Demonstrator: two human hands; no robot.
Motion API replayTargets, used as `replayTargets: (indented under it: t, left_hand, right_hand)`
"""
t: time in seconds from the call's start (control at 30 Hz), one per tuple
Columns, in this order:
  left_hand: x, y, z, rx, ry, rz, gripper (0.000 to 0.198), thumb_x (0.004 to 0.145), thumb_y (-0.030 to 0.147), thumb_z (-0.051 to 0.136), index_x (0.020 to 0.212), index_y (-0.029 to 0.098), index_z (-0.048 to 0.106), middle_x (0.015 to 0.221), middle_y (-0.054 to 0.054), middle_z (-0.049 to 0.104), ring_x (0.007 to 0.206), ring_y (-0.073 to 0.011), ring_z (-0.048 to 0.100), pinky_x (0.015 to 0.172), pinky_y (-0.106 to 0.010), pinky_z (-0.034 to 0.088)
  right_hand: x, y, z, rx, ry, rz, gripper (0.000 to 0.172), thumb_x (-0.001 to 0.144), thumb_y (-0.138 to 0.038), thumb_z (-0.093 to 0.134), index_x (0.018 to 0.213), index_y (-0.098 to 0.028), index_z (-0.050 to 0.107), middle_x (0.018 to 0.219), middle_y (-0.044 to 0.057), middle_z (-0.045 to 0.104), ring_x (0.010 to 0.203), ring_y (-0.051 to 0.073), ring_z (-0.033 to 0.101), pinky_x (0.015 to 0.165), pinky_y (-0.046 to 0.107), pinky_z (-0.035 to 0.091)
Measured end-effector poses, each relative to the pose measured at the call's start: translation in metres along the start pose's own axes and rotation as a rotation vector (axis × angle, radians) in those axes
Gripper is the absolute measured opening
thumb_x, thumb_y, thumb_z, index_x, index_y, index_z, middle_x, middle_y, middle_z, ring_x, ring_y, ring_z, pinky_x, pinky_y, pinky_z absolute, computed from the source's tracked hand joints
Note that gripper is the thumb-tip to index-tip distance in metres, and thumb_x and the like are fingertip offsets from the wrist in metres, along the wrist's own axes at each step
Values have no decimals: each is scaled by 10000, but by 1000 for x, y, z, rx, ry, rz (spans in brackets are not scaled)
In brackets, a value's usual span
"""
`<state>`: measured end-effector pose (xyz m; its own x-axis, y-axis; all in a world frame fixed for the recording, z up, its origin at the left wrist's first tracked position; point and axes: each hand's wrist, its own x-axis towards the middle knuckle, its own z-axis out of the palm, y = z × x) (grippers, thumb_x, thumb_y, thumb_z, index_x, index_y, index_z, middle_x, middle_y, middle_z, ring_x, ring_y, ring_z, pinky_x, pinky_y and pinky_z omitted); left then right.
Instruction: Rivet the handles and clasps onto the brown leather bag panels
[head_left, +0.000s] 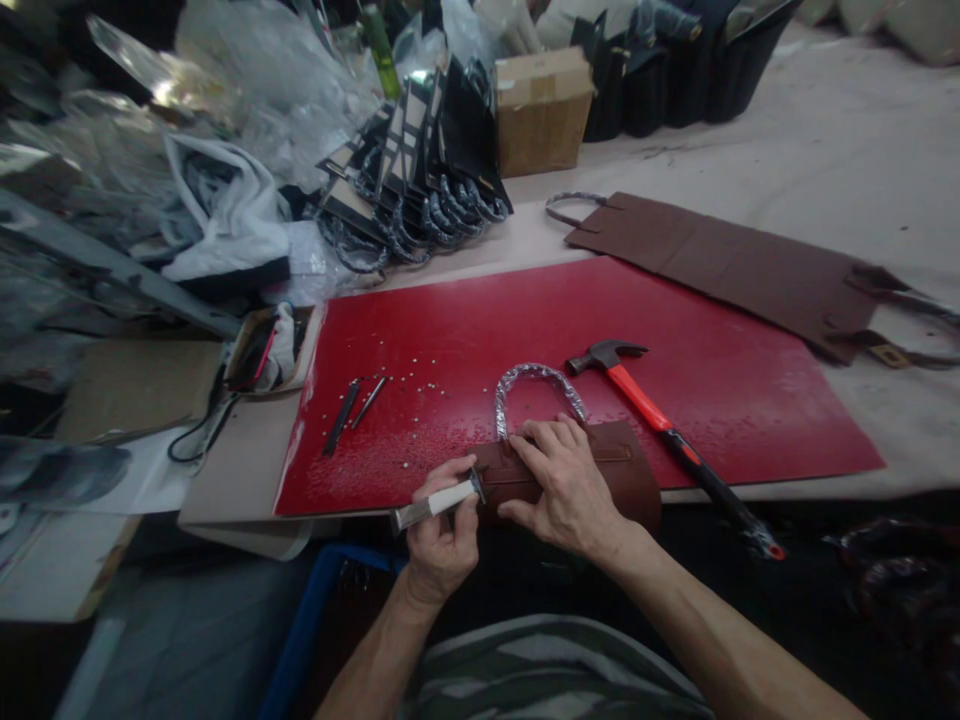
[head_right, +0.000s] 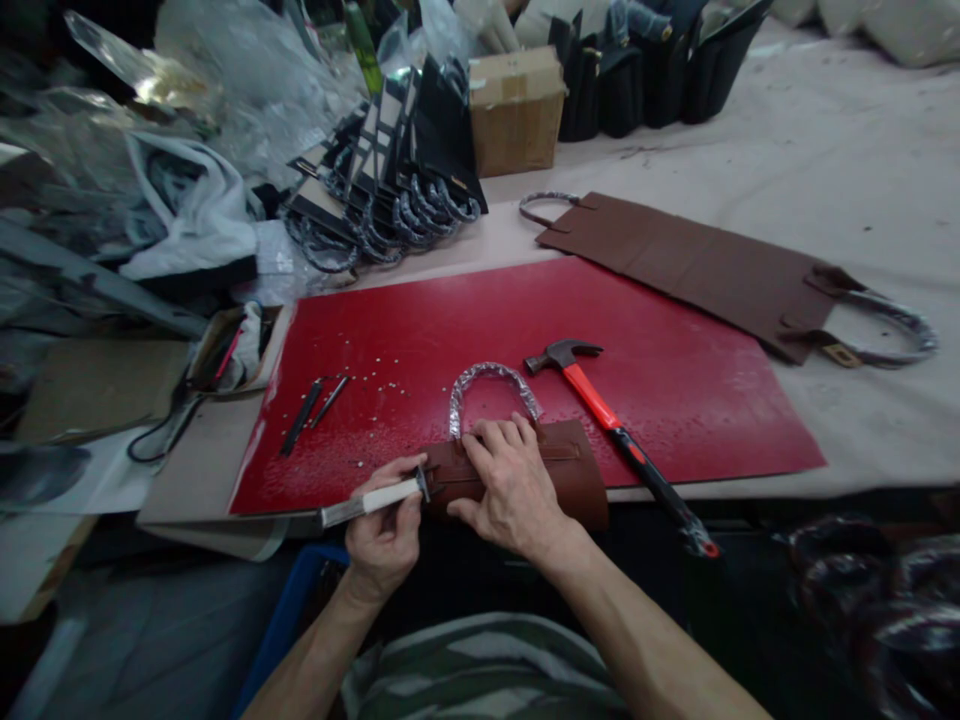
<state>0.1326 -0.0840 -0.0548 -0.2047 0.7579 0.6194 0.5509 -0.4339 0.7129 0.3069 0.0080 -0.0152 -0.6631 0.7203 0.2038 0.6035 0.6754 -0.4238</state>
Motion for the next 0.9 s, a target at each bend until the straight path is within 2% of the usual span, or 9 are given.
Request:
replayTargets:
  t: [0.13, 0.33, 0.7, 0.9]
  left_hand:
    - [-2, -1, -1, -16, -13, -17, 320, 877, 5, 550, 1166, 130, 495, 1168, -155, 620, 1129, -261, 637, 952, -479, 556]
    - [12, 0, -3, -12, -121, 32, 365, 869, -9, 539, 1204, 131, 495, 1172, -154, 618, 1133, -249, 624, 956, -443, 560]
    - [32, 3, -5, 75, -239, 33, 228, 918, 95, 490, 1124, 170, 550, 1096, -121, 631, 1069, -230, 624, 931, -427, 553]
    - [32, 2, -6, 35, -299, -37, 207, 925, 102, 498, 1114, 171, 546, 1171, -137, 641, 1132, -227, 618, 978, -418, 534]
  right_hand:
    - [0, 1, 2, 9, 2, -5, 723, 635, -506, 846, 1206, -133, 603, 1218, 136, 590, 1090, 316, 500, 1092, 532, 303]
    - [0, 2, 2, 24, 5, -8, 709, 631, -504, 839, 1192, -145, 598, 1211, 141, 591, 1084, 318, 500, 1080, 536, 315]
    - [2, 1, 0, 20, -27, 4, 725, 623, -504, 845, 1197, -141, 594, 1221, 133, 587, 1077, 310, 491, 1071, 527, 321]
    - [1, -1, -3, 2, -31, 3, 696, 630, -493, 845, 1182, -144, 604, 1185, 124, 590, 1064, 309, 485, 1077, 523, 319]
